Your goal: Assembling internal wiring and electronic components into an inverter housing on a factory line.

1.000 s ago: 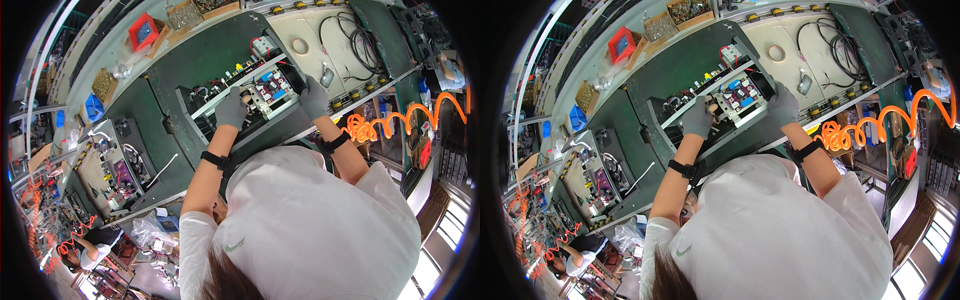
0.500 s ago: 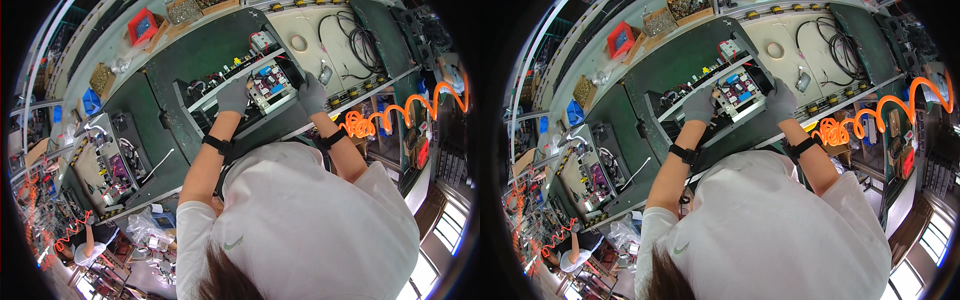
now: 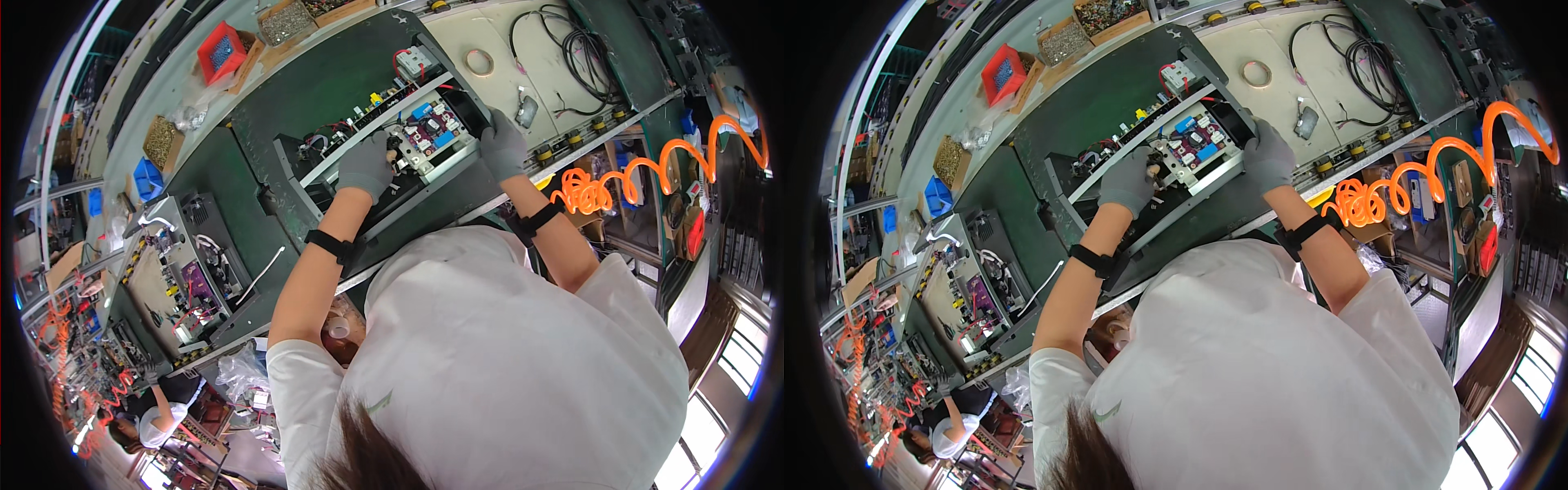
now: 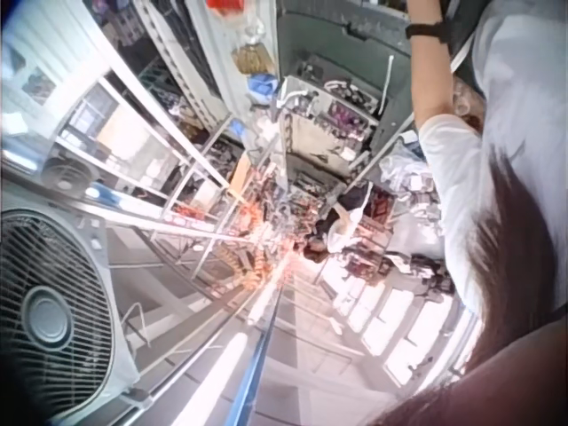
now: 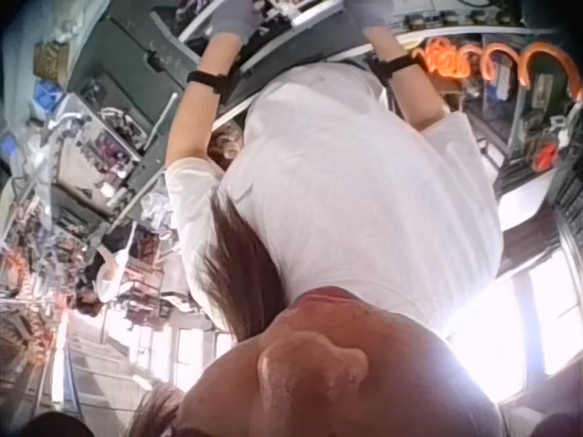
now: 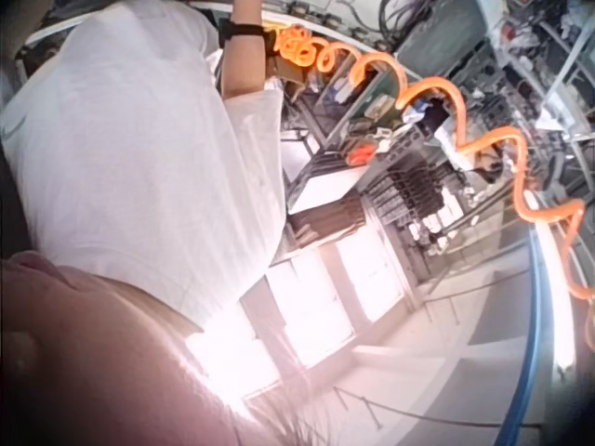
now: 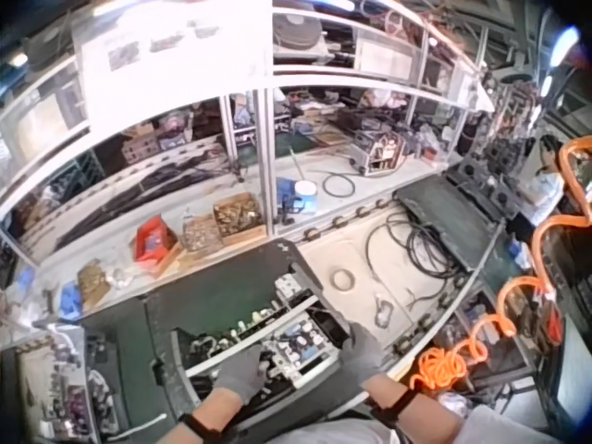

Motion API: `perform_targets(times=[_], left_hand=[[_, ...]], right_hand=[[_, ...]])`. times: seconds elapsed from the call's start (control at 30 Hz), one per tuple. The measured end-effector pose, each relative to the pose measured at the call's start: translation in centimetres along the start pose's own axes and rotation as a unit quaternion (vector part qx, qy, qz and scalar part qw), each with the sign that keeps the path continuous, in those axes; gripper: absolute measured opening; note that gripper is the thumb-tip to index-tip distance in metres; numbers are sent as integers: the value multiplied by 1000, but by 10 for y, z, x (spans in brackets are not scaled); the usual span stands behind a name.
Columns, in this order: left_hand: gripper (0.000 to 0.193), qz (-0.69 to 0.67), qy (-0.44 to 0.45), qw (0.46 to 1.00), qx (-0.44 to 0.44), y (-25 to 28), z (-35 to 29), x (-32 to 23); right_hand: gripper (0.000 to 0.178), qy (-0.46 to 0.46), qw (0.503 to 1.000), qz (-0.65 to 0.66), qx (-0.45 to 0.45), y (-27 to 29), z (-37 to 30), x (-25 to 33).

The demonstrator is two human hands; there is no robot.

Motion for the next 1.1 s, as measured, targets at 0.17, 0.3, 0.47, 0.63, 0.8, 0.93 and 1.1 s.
perform_targets(times=[0.17, 0.3, 0.47, 0.63, 0.8, 0.93, 1.1], left_hand=[[32, -25, 82, 996, 5, 0, 4, 5], [33, -34, 64, 996, -47, -1, 1, 4], [39, -86, 84, 991, -65, -2, -2, 6], [37, -104, 103, 986, -82, 0, -6, 4], [32, -137, 113, 977, -117, 7, -4, 3], [29, -16, 105, 993, -55, 11, 3, -6], [28, 9, 25, 997, -66, 5, 4, -3]], right_hand=[[37, -4, 1000, 13, 7, 2, -1, 3], [38, -5, 1000, 2, 5, 0, 0, -2], [37, 7, 1000, 23, -4, 2, 0, 2], [38, 0, 1000, 19, -2, 2, -1, 1], [38, 4, 999, 36, -10, 0, -1, 0], [38, 5, 1000, 26, -12, 1, -1, 0], [38, 7, 999, 37, -14, 1, -1, -2]])
Point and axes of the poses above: each hand's wrist, its own z-axis towards the middle knuckle, its own y-axis out of the back of the hand, x = y × z, the point moved 7 cm from there along z, towards the middle knuckle, and after that the axes turned 11 degrees about y, right-handed, at the moved point
